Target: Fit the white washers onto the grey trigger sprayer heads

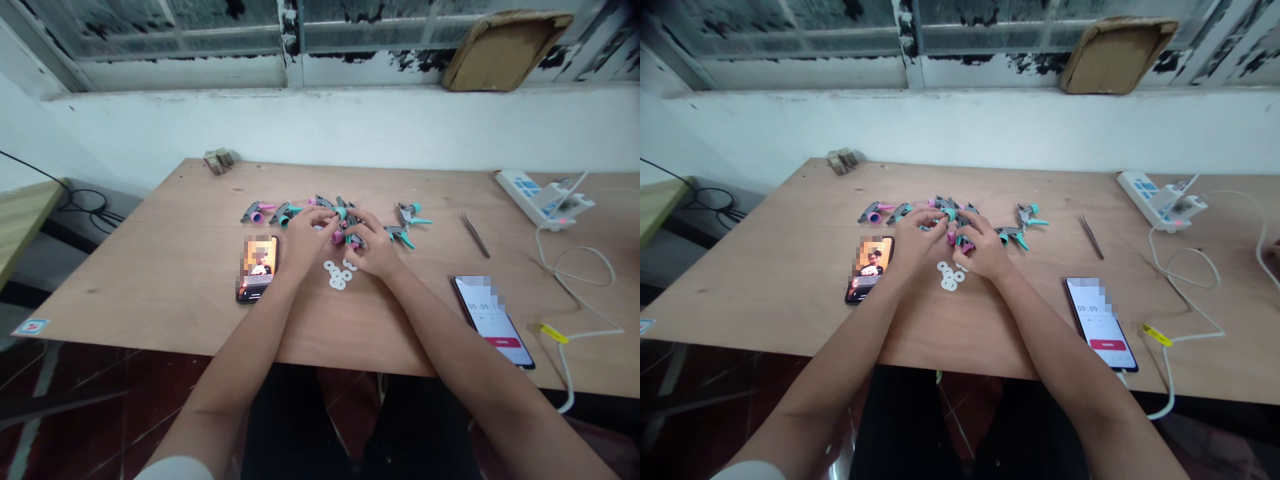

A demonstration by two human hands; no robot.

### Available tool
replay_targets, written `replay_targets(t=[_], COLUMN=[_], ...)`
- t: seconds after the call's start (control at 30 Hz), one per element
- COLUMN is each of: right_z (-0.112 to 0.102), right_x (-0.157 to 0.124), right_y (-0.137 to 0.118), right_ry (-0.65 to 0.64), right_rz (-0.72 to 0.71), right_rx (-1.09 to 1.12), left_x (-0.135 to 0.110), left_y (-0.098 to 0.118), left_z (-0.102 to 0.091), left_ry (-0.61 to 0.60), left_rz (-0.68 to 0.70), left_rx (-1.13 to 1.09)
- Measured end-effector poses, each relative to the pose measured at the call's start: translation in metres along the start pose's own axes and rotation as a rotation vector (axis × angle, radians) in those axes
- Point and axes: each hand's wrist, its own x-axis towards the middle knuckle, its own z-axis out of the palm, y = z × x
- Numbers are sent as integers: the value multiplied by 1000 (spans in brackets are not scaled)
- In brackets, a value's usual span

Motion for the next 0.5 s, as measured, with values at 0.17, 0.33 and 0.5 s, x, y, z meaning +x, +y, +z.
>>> replay_targets(t=[0.17,0.33,0.5], right_z=[3,4,0], right_x=[0,0,-4], right_y=[-5,-1,20], right_ry=[9,129,225], right_rz=[-17,123,185], right_rx=[9,-52,-46], left_x=[0,-4,-7], left_y=[1,3,-4], left_z=[-1,0,5], left_ry=[-20,7,-270], left_rz=[-39,-63,44], left_rx=[88,80,257])
